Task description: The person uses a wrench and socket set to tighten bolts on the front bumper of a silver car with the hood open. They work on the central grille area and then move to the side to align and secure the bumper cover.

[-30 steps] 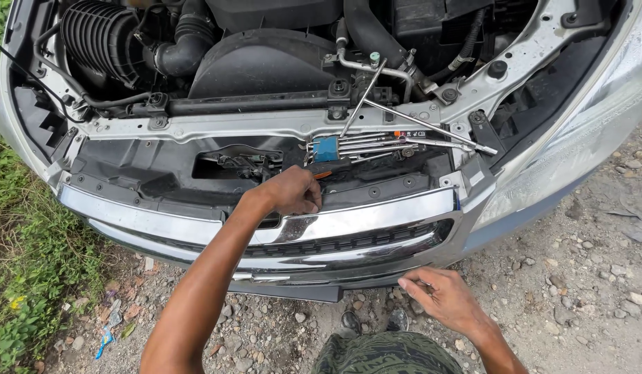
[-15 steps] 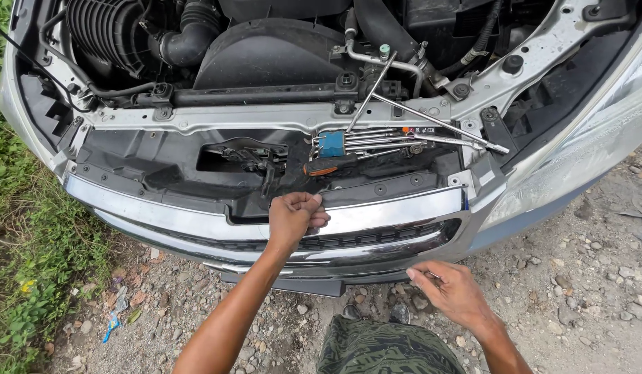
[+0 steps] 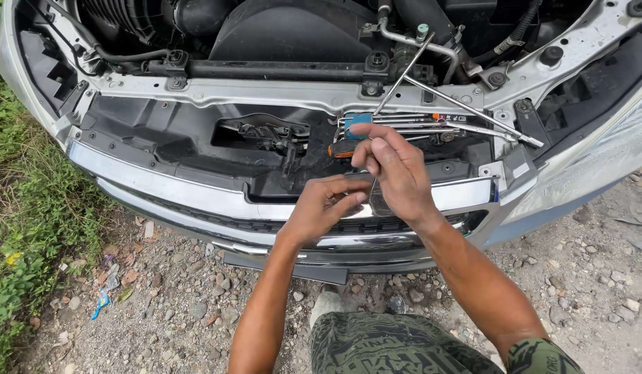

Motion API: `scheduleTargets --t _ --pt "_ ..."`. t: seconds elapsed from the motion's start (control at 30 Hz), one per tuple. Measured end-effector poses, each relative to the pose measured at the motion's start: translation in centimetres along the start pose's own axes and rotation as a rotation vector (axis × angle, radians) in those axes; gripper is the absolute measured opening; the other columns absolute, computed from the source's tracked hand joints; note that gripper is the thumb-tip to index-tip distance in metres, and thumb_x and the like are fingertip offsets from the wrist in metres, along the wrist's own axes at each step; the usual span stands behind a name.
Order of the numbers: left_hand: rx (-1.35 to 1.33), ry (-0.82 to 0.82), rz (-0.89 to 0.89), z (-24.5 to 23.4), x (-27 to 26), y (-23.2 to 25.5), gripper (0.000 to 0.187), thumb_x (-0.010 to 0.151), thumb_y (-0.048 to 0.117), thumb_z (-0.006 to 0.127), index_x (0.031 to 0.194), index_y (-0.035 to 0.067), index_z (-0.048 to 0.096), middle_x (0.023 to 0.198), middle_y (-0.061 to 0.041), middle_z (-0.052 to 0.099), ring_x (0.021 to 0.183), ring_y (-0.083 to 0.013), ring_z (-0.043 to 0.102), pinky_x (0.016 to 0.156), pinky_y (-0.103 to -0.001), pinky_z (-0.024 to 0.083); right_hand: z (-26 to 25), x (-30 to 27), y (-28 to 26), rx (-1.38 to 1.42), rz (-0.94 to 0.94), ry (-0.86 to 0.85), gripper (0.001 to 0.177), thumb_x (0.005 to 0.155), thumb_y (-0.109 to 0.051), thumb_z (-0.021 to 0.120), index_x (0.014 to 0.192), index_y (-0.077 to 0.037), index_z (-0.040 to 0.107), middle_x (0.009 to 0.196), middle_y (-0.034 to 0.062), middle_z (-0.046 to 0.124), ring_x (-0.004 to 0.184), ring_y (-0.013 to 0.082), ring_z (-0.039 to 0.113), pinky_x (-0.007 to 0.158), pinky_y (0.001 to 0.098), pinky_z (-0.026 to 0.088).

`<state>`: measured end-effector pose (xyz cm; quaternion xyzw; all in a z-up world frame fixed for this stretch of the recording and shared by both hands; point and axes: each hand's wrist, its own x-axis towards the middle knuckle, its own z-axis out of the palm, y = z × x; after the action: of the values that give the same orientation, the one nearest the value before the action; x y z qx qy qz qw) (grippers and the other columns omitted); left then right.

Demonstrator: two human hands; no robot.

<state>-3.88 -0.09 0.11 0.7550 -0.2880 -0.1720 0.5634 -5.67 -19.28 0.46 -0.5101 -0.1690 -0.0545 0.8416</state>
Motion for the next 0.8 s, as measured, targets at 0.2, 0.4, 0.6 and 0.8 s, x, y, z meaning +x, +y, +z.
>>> scheduleTargets --t 0.2,0.4,0.6,0.8 --pt "0.172 0.145 0.229 -2.4 1.8 -3.5 0.02 0.094 0.015 0.074 0.11 0.003 0.074 0.104 -0.011 0.074 0.084 -0.0187 0.072 0.07 -0.031 0.056 3.1 3.3 3.3 -0.161 -0.05 0.115 0.04 0.113 -0.014 0.039 0.145 0.004 0.055 0.101 0.005 0.065 0.084 0.0059 0.042 0.079 0.0226 0.043" --pt "0.235 -0.025 0.185 -4.3 2.6 -4.8 0.019 0.093 0.014 0.074 0.108 0.003 0.078 0.09 -0.011 0.075 0.078 -0.0203 0.073 0.072 -0.033 0.056 3.6 3.2 4.3 -0.086 0.001 0.107 0.045 0.112 -0.015 0.043 0.153 0.003 0.048 0.13 0.015 0.068 0.099 0.01 0.058 0.095 0.0266 0.051" --pt "0.169 -0.095 0.147 -5.2 2.7 -3.2 0.018 0.092 0.013 0.071 0.102 -0.001 0.074 0.089 -0.014 0.07 0.07 -0.0225 0.066 0.065 -0.036 0.053 3.7 2.4 6.3 -0.01 -0.052 0.24 0.04 0.108 -0.01 0.053 0.146 0.002 0.051 0.133 0.0162 0.067 0.1 0.0127 0.064 0.094 0.0292 0.055" --pt "0.32 -0.246 0.088 -6.9 3.8 -1.8 0.019 0.095 0.017 0.069 0.102 0.0 0.074 0.078 -0.02 0.07 0.062 -0.0266 0.062 0.062 -0.039 0.048 4.1 1.3 8.5 0.174 -0.253 0.359 0.031 0.113 -0.007 0.055 0.142 0.003 0.059 0.128 0.0174 0.07 0.09 0.0094 0.055 0.088 0.0249 0.051"
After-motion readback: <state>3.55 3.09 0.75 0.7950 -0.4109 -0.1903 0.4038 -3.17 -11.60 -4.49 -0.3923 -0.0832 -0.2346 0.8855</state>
